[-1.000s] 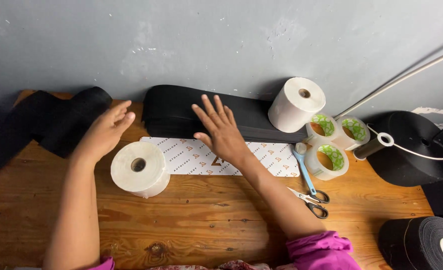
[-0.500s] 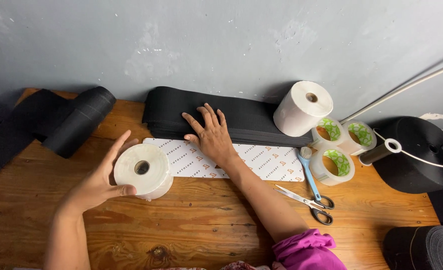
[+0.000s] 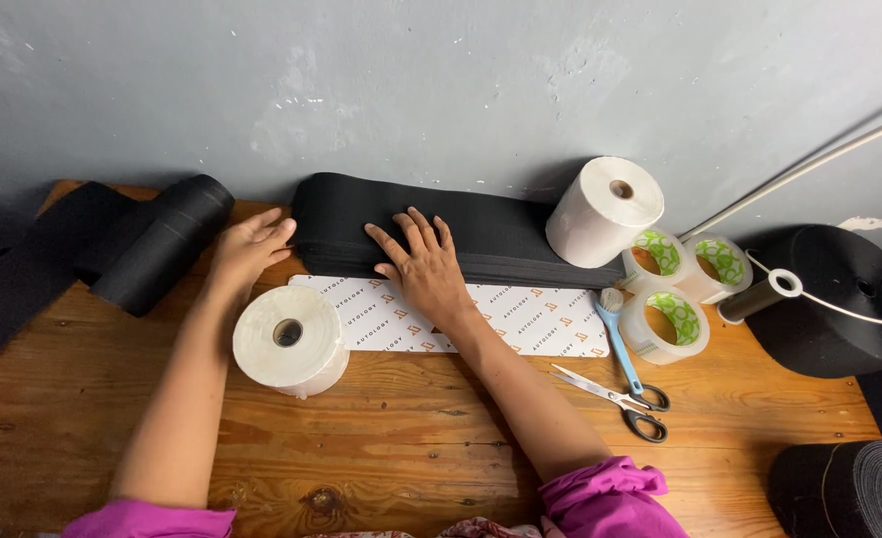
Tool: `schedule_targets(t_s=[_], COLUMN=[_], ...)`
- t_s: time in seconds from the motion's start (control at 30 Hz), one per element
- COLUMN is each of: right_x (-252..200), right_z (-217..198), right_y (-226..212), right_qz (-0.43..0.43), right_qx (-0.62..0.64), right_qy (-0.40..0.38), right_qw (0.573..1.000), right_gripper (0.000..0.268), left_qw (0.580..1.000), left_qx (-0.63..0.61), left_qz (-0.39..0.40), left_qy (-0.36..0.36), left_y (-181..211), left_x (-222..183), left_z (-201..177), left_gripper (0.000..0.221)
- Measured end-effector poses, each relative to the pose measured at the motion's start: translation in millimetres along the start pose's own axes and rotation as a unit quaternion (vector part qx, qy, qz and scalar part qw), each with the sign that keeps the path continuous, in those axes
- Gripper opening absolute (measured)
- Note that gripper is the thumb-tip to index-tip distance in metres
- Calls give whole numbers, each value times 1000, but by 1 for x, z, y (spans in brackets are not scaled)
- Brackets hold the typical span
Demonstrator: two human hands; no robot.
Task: Aligning black fabric strips onto a paper template and rolling them up for packaging or further processing.
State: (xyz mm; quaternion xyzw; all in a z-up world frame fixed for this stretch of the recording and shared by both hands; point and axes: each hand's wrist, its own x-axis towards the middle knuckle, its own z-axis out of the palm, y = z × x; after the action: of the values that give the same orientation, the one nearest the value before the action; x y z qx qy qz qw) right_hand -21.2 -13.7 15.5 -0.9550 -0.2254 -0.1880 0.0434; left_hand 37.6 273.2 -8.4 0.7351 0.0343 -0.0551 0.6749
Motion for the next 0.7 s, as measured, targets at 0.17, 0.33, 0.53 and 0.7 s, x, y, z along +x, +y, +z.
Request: schedule_targets(t_s=[0.17, 0.33, 0.53, 0.7], right_x=[-1, 2, -1, -8], right_z=[1, 2, 3, -21], right_y=[0, -1, 1, 9], right_qz=[1, 6, 4, -38], right_qx=[8, 14, 30, 74], right_qy=[-9, -10, -4, 44], right_qw=[1000, 1000, 1000, 996], right_gripper=[60, 60, 59, 55], left_qw=[997, 995, 994, 992], left_qx=[-39, -62, -64, -11], left_qz=[-13, 9, 13, 63], left_qy=[58, 82, 85, 105], left_y=[14, 12, 20, 27], left_x=[-4, -2, -13, -20], left_z=[17, 19, 28, 33], left_gripper=[62, 56, 62, 60])
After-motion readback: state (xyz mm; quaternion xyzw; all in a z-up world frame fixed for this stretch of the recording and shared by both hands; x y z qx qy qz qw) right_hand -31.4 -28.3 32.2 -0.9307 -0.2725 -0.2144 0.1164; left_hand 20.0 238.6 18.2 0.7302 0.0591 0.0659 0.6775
